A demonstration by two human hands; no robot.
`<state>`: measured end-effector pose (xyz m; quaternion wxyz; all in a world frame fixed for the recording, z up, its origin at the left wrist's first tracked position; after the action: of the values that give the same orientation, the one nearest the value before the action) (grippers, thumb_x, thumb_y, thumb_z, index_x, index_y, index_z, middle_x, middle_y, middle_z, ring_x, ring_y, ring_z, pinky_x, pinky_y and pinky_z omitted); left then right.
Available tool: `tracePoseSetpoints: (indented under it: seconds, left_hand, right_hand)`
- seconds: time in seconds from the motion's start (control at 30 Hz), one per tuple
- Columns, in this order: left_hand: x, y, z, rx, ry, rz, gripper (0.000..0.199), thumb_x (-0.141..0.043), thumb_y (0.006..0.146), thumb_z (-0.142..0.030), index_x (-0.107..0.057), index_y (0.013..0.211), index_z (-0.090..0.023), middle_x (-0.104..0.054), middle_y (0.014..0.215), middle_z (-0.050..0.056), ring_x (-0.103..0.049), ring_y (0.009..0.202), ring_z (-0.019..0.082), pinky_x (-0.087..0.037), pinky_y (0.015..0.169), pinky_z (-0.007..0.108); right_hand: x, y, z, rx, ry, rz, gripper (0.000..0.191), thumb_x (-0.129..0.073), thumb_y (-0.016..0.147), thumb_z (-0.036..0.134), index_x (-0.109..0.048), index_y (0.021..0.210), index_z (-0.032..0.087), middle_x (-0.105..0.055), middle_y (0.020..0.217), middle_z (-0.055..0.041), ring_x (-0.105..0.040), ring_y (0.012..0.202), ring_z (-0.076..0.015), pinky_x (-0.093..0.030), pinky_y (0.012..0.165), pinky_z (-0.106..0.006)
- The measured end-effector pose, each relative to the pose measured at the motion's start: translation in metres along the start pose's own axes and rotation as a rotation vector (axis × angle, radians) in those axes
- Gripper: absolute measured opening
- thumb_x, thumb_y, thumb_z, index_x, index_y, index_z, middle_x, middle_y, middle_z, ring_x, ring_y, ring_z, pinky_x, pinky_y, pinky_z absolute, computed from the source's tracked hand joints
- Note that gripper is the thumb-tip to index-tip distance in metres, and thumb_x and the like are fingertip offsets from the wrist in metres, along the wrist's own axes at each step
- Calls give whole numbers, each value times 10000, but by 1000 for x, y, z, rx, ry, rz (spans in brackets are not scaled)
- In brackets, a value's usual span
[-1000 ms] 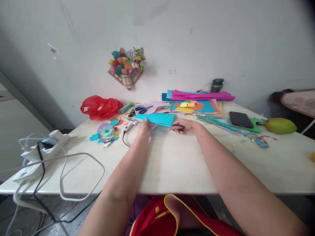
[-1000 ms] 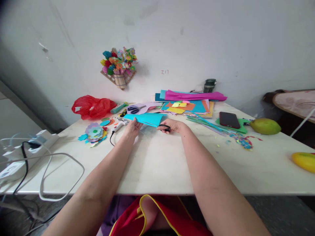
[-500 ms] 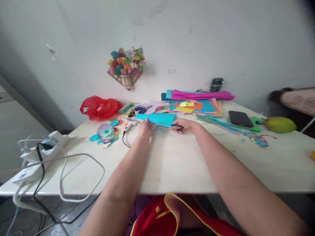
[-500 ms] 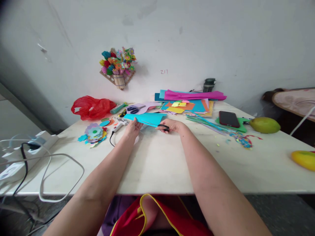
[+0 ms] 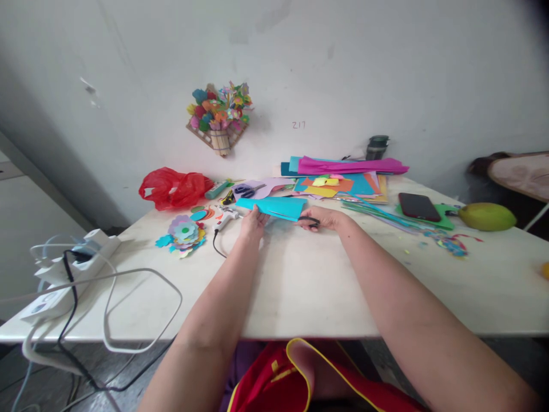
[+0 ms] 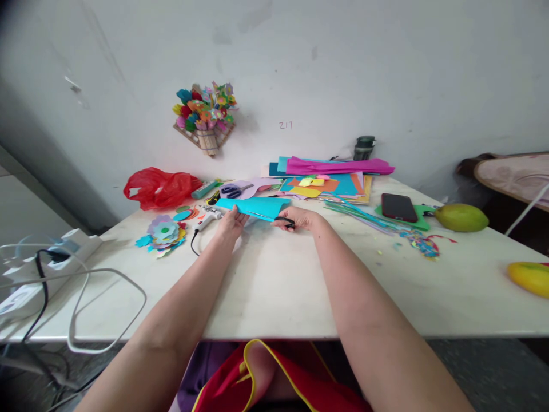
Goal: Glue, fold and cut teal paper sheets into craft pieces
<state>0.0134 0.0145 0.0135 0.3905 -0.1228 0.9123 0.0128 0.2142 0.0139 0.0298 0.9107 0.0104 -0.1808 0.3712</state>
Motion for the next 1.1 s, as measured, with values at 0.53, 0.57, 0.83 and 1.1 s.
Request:
tracePoseSetpoints:
  seconds: [0.53,0.57,0.83,1.1]
  left_hand:
    - [0,1,-1,-15,-5,-4,30,-518,813,-169,-542,803,-183,-662,755,14,-640,809,158,-456,883,396]
    - [0,1,-1,-15,-4,-2,29,-518,813,-170,-543,806,-182,-661,753,14,-641,793,155,-457,882,396]
    - [-1,-1,-2,-10,-19,-7,35,-514,813,-160,-541,805,-180,-660,753,18,-643,751,147,-475,857,379]
    - [0,0,-3,7,-44,-12,12,-530,807,-174,-534,801,-183,-659,755,17,-643,761,136,-485,841,348]
  right_hand:
    - [2,0,-1,18,-21,-37,230,-645,627,306,-522,565,122,-482,472,39,-343,356,-19,-231,366,-182]
    - [2,0,0,25,-24,-34,237,-645,628,309,-516,559,123,-478,466,40,-343,355,-19,-233,367,-182]
    - [-1,-2,4,25,6,-40,250,-668,627,320,-508,641,128,-510,497,36,-384,359,-25,-266,344,-167]
    - [3,-2,8,15,-41,-174,361,-713,609,283,-369,655,181,-597,523,-6,-511,371,-84,-357,345,-174]
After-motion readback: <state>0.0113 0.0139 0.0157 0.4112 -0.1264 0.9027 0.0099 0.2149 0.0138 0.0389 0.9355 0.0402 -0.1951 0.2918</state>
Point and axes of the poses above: each hand's wrist, its own y-axis towards the middle knuckle, its own x-axis out of the back of the hand, z = x × y, the point moved 3 cm from there along y, towards the middle knuckle
